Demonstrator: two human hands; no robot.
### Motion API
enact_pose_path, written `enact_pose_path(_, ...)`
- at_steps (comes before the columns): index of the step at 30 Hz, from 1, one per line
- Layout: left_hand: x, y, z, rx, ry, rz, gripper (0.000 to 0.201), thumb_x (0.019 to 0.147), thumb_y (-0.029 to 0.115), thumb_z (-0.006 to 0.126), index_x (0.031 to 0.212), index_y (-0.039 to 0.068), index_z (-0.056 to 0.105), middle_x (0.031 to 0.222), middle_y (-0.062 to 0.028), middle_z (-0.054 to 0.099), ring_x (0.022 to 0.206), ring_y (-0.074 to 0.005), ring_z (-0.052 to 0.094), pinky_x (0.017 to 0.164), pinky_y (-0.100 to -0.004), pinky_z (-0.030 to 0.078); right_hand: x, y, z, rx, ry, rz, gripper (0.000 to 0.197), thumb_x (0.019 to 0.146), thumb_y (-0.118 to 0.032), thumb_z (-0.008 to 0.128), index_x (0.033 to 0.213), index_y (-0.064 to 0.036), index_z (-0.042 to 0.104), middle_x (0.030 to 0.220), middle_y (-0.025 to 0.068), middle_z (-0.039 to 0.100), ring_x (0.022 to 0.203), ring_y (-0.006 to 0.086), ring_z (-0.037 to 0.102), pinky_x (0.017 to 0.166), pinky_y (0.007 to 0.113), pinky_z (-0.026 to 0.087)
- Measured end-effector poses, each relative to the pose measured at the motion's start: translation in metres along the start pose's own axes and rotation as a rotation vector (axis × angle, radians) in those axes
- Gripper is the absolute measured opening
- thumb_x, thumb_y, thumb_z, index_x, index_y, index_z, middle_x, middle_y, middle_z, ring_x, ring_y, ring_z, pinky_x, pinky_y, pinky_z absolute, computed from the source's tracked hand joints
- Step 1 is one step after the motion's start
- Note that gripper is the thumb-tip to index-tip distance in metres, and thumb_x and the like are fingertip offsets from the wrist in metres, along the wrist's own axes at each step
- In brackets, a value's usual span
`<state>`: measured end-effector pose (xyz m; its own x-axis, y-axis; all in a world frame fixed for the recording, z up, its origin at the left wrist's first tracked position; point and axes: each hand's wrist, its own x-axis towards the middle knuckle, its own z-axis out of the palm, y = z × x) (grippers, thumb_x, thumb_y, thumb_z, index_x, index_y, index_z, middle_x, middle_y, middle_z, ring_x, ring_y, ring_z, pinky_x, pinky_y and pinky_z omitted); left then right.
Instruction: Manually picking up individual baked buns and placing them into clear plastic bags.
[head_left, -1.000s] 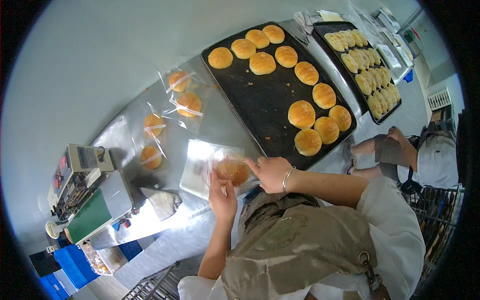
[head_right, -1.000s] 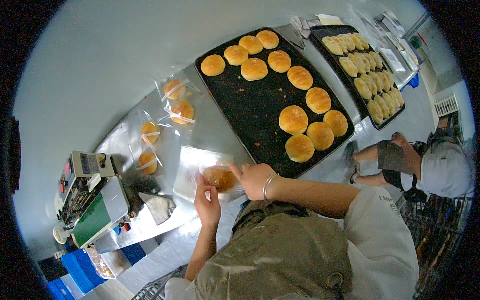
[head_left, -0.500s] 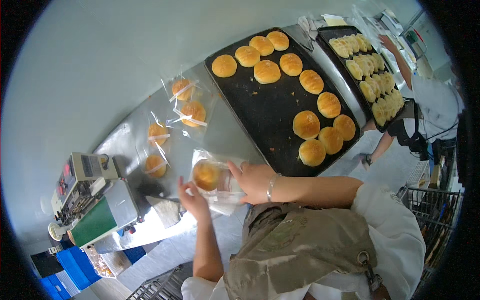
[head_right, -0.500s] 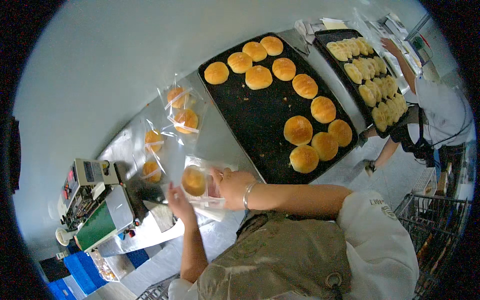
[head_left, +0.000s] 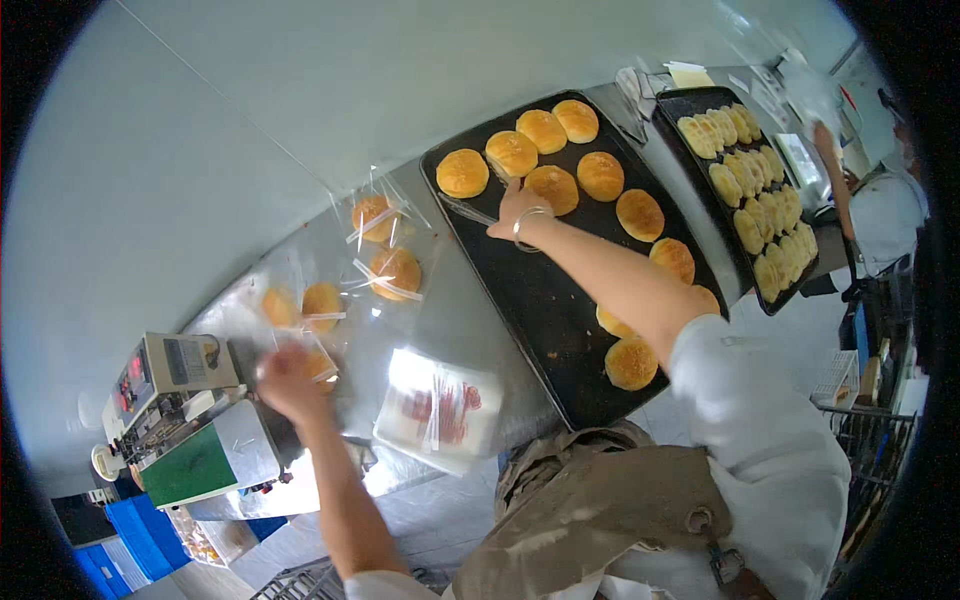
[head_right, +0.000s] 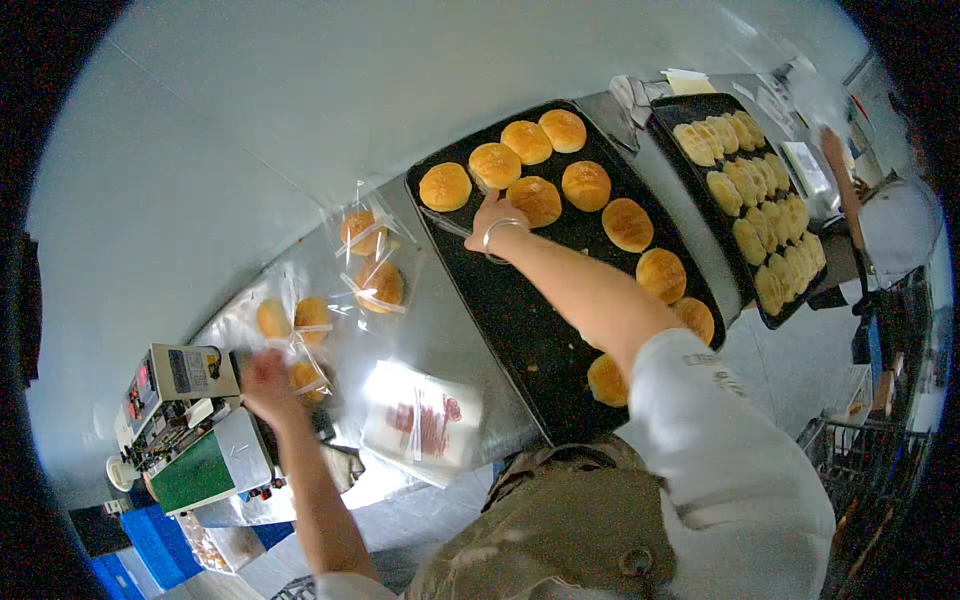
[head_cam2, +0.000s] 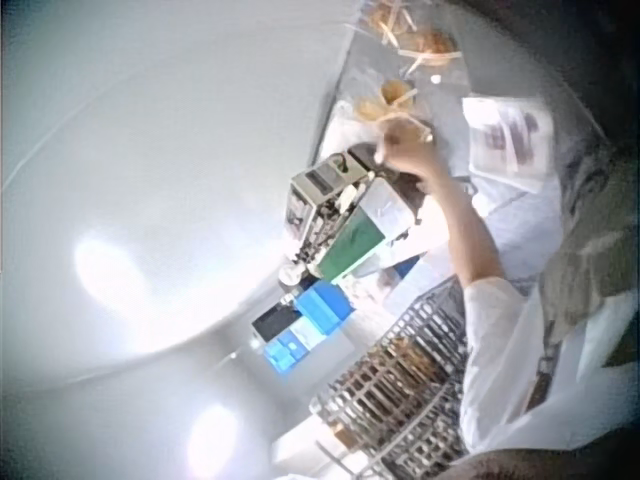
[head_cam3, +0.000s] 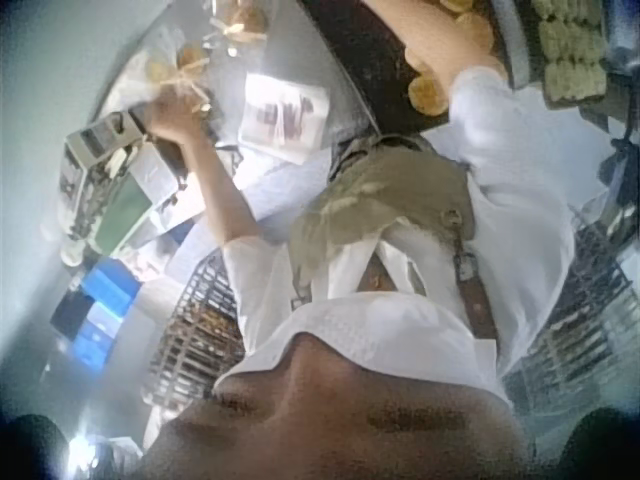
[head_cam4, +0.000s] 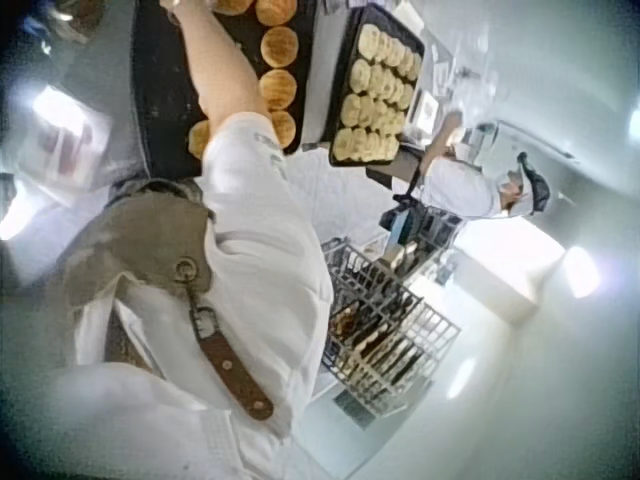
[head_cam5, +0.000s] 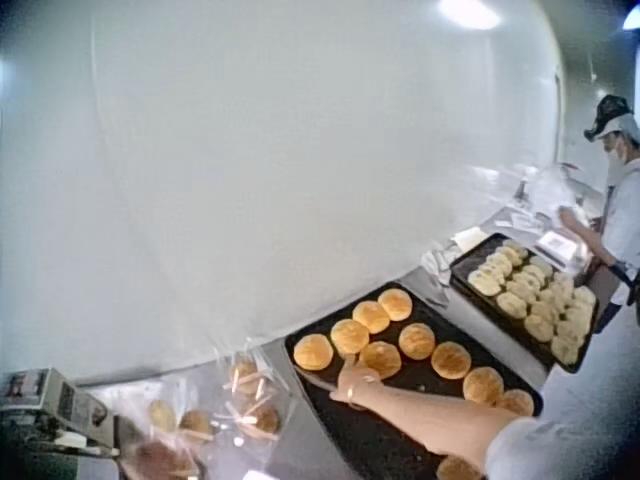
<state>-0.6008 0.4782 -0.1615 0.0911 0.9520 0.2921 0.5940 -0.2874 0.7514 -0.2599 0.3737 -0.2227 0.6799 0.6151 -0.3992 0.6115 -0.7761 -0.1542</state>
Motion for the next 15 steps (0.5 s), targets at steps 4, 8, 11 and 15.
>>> enact_pose_path(4,-0.184,-0.038,0.033,0.098,-0.558,0.348,0.020,0.069,0.022,0.063,0.082,0.007,0.059,0.086,-0.0117,0.059,0.084,-0.0265,0.056,0.067,-0.0367,0.045,0.030,-0.024,0.028,0.136,0.038,0.021,0.083,0.070,-0.033,0.059,0.128,0.0063,0.013,0.111,0.0217,0.048,0.097,0.0311,0.053,0.082,0.036,0.044)
enact_pose_path(8,-0.257,-0.042,0.030,0.423,-0.545,0.369,0.022,0.071,0.019,0.062,0.089,0.008,0.057,0.099,-0.0080,0.054,0.089,-0.0271,0.052,0.073,-0.0379,0.044,0.040,0.006,0.003,0.525,-0.092,-0.090,0.072,0.067,-0.038,0.061,0.118,0.0048,0.034,0.094,0.0207,0.056,0.088,0.0300,0.055,0.072,0.036,0.044)
enact_pose_path(11,-0.260,-0.056,0.028,0.345,-0.578,0.426,0.023,0.071,0.009,0.059,0.094,0.006,0.057,0.098,-0.0084,0.054,0.083,-0.0299,0.052,0.067,-0.0343,0.045,0.020,0.056,0.013,0.415,0.006,-0.377,0.085,0.063,-0.039,0.062,0.124,0.0064,0.024,0.094,0.0206,0.056,0.083,0.0322,0.056,0.074,0.036,0.045)
enact_pose_path(15,-0.251,-0.061,0.025,-0.023,-0.542,-0.004,0.006,0.072,0.004,0.057,0.077,0.001,0.059,0.080,-0.0101,0.060,0.068,-0.0207,0.057,0.063,-0.0293,0.046,-0.127,0.065,-0.006,0.120,-0.124,-0.541,0.082,0.068,-0.040,0.059,0.128,-0.0002,0.021,0.103,0.0230,0.051,0.091,0.0322,0.053,0.076,0.037,0.044)
